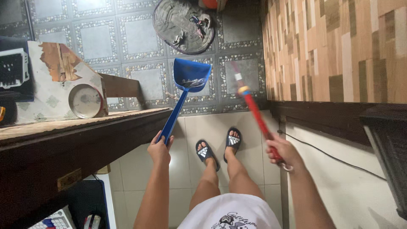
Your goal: The person sweeps debris from the floor into a dustpan using a broom and then places the tools against a wall.
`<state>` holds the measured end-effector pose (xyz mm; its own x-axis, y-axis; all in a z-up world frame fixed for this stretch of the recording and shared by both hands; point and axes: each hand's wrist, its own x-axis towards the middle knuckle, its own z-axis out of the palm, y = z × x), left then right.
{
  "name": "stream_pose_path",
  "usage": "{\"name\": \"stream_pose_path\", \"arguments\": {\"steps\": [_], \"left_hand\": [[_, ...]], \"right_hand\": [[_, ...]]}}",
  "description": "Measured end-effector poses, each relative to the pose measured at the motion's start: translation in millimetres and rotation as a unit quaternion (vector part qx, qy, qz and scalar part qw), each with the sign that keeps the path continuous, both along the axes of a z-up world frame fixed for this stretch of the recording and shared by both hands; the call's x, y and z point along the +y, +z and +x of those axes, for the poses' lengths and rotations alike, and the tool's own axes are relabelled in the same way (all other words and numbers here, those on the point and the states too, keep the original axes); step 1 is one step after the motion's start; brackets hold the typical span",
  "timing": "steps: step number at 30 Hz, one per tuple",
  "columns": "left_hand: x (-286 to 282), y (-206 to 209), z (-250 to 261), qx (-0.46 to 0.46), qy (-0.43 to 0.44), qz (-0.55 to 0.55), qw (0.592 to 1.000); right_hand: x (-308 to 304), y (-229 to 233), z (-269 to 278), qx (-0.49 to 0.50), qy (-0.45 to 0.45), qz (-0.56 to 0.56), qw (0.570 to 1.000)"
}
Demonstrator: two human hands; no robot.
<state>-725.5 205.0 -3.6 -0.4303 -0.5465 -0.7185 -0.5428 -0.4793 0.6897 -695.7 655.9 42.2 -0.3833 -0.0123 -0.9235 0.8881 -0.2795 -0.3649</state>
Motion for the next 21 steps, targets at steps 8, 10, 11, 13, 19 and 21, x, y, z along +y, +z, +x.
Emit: {"name": "stream_pose_path", "arguments": {"steps": [8, 10, 11, 13, 19, 21], "left_hand": [[-7.5, 0.0, 9.3, 0.007, 0.01, -0.001, 1.0], [-3.5, -5.9, 15.1, 0.023, -0.016, -0.034, 0.999], [-6.0, -8.5, 12.4, 0.022, -0.013, -0.034, 0.999], [-15.0, -10.7, 5.1, 0.035, 0.011, 0.012, 0.999], [-22.8, -3.8, 0.8, 0.017, 0.028, -0.001, 0.999], [-24.6, -4.4, -1.5, 0.018, 0.034, 0.001, 0.999]], "right_hand": [[-62.1, -187.2, -27.3, -0.043, -0.095, -0.027, 0.994], [-85.8, -192.3, -35.3, -0.083, -0.101, -0.128, 0.983], [-94.8, -188.6, -35.9, -0.098, -0.116, -0.176, 0.973], [-83.9, -171.3, -26.8, -0.044, -0.139, -0.259, 0.955], [-20.6, 5.5, -21.1, -0.004, 0.018, -0.048, 0.999], [-18.3, 0.8, -17.5, -0.049, 0.029, 0.058, 0.997]]}}
